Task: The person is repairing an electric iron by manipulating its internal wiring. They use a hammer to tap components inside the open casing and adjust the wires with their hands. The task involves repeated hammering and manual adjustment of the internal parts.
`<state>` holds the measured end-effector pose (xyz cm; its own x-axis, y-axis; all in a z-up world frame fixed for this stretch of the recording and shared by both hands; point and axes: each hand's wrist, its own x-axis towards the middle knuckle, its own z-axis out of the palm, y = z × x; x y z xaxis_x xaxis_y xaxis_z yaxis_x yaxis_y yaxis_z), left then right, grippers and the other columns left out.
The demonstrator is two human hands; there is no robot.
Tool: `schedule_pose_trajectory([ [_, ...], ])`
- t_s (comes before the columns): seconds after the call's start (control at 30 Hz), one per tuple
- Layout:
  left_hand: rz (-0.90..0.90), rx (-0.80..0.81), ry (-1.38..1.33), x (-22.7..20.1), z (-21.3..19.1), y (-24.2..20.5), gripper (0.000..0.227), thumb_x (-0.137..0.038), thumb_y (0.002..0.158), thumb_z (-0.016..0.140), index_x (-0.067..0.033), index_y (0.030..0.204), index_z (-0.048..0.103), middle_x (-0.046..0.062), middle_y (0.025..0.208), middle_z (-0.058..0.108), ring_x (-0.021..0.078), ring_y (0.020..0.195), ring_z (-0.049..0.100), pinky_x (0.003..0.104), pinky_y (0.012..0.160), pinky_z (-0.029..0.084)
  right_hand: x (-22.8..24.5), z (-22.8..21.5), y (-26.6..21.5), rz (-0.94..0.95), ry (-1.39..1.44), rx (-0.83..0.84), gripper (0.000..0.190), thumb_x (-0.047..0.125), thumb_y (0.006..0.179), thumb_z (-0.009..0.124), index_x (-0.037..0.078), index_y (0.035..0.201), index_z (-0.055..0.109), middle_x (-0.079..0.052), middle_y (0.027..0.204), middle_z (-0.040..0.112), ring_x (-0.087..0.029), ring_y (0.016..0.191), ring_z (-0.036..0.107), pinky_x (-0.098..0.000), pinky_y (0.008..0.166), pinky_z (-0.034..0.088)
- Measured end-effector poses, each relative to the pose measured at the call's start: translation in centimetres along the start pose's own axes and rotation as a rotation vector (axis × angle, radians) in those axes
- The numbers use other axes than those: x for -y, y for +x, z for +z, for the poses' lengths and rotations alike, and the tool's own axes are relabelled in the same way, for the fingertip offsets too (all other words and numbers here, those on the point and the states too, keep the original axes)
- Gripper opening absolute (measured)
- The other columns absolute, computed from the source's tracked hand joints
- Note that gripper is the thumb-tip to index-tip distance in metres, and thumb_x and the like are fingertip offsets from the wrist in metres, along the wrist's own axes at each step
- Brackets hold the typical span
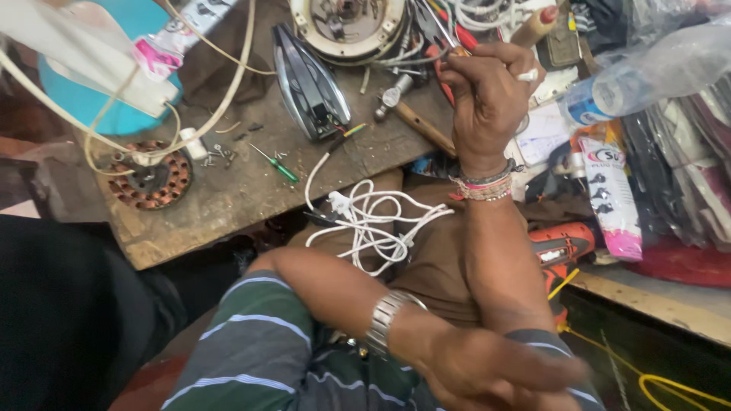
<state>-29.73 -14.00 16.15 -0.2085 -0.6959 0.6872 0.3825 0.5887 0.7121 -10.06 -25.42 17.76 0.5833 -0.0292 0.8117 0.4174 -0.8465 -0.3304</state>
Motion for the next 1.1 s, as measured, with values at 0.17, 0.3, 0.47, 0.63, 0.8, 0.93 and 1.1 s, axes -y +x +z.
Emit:
schedule_pose_trajectory([
  [0.17, -0.022, -0.035, 0.128, -2.1, -1.9, -3.2, 0.060, -0.044, 0.099, 0.059, 0.0065, 0.129, 0.051, 0.024, 0.127, 0.061, 0.0372, 0.121, 0.059, 0.042, 0.107, 0.049, 0.7, -2.2, 1.0, 0.061, 0.280, 0.145, 0.011, 0.004, 0.095, 0.081, 0.005, 0.103, 0.074, -0.005, 0.092, 0.077, -0.030, 0.120, 0.061, -0.0413, 0.104, 0.042],
  [0.3, -0.015, -0.066, 0.112, -2.1, -0.4, -3.9, 0.061, -0.045, 0.098, 0.059, 0.0065, 0.130, 0.050, 0.024, 0.127, 0.060, 0.0378, 0.121, 0.059, 0.042, 0.106, 0.049, 1.0, -3.5, 1.4, 0.240, 0.653, 0.115, 0.006, 0.009, 0.088, 0.073, 0.005, 0.093, 0.073, -0.007, 0.079, 0.075, -0.029, 0.118, 0.062, -0.0405, 0.097, 0.053],
  [0.47, -0.018, -0.082, 0.093, -2.4, 1.1, -3.8, 0.063, -0.047, 0.098, 0.060, 0.0065, 0.130, 0.049, 0.024, 0.127, 0.060, 0.0386, 0.120, 0.059, 0.042, 0.106, 0.049, 1.5, -3.0, 2.3, 0.043, 0.554, -0.276, 0.019, 0.023, 0.099, 0.072, 0.006, 0.106, 0.073, -0.011, 0.094, 0.077, -0.027, 0.116, 0.062, -0.0386, 0.102, 0.049],
  [0.63, -0.010, -0.059, 0.193, -5.1, -1.0, -3.5, 0.065, -0.048, 0.097, 0.060, 0.0065, 0.131, 0.048, 0.025, 0.127, 0.059, 0.0394, 0.120, 0.059, 0.042, 0.105, 0.049, 3.8, -5.2, 3.2, -0.185, 0.201, -0.315, 0.022, 0.029, 0.101, 0.070, 0.009, 0.111, 0.070, -0.006, 0.097, 0.078, -0.031, 0.106, 0.055, -0.0421, 0.095, 0.047],
  [0.8, 0.081, -0.009, 0.266, -8.7, -4.3, -3.6, 0.052, -0.044, 0.098, 0.062, -0.0003, 0.126, 0.054, 0.019, 0.125, 0.062, 0.0364, 0.119, 0.060, 0.040, 0.104, 0.048, 1.6, -3.0, 1.9, -0.124, 0.129, 0.091, 0.018, 0.015, 0.096, 0.082, 0.005, 0.107, 0.071, -0.010, 0.090, 0.068, -0.031, 0.090, 0.065, -0.0435, 0.087, 0.049],
  [0.93, -0.059, -0.065, 0.268, -12.0, -5.8, -3.7, 0.051, -0.044, 0.104, 0.061, -0.0026, 0.133, 0.056, 0.014, 0.129, 0.065, 0.0309, 0.119, 0.065, 0.040, 0.101, 0.052, -4.0, 3.8, 1.3, -0.033, 0.136, 0.328, 0.015, 0.010, 0.094, 0.090, 0.009, 0.099, 0.076, -0.007, 0.081, 0.065, -0.029, 0.079, 0.062, -0.0416, 0.076, 0.045],
  [1.1, -0.491, -0.262, 1.005, -9.9, -7.5, -7.7, 0.043, -0.032, 0.090, 0.074, -0.0087, 0.125, 0.067, 0.012, 0.109, 0.072, 0.0317, 0.103, 0.068, 0.046, 0.088, 0.056, -6.7, 3.6, -1.2, 0.021, 0.239, 0.345, 0.013, 0.007, 0.094, 0.084, 0.007, 0.104, 0.076, -0.008, 0.094, 0.073, -0.027, 0.087, 0.068, -0.0386, 0.078, 0.051],
])
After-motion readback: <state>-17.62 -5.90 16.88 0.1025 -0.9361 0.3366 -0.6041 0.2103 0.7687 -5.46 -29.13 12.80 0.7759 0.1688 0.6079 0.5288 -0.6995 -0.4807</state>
